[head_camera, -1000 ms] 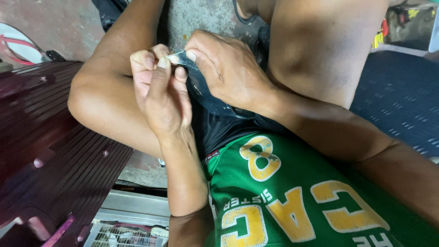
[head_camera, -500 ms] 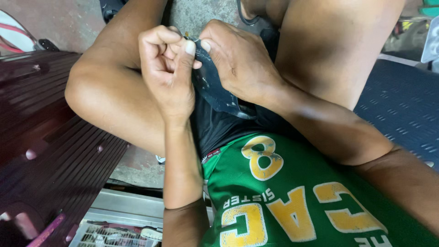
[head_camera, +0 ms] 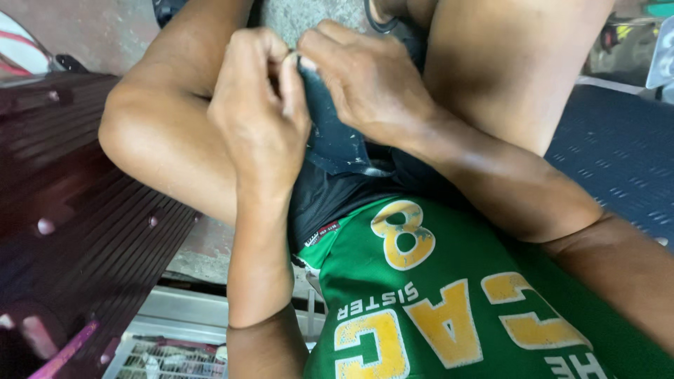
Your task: The person sits on the floor and repairs a black slip-on shoe by hand. They peel away loose material from the sole, then use a small red tool to scrape and smooth the surface.
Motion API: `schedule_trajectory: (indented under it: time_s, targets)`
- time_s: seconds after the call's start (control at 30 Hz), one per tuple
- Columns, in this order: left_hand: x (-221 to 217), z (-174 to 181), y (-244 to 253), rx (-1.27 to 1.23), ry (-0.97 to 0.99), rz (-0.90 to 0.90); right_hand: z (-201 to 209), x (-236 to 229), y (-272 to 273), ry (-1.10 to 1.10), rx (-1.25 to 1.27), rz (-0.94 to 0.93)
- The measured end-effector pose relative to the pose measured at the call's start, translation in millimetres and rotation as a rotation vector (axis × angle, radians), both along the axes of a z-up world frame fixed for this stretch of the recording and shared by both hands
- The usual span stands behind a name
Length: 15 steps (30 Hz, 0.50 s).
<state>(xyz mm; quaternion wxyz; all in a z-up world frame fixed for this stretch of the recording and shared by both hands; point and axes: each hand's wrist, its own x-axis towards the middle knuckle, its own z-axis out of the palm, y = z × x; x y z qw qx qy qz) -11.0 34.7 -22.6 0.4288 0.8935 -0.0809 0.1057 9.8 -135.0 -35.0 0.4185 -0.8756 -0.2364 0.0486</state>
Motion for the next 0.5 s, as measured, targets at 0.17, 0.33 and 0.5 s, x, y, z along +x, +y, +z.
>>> schedule_trajectory:
  time_s: [0.17,0.33,0.5]
  targets:
    - [-1,-16,-6,-0.181,0.028,0.058,3,2,-3,-0.007,0.003,-0.003]
    - [1,-45,-23,-0.459,0.007,0.204,-2,0,0,0.005,0.075,-0.048]
    - [-3,-69,-25,-0.902,0.038,0.176,-8,-1,0,0.1,0.141,-0.103]
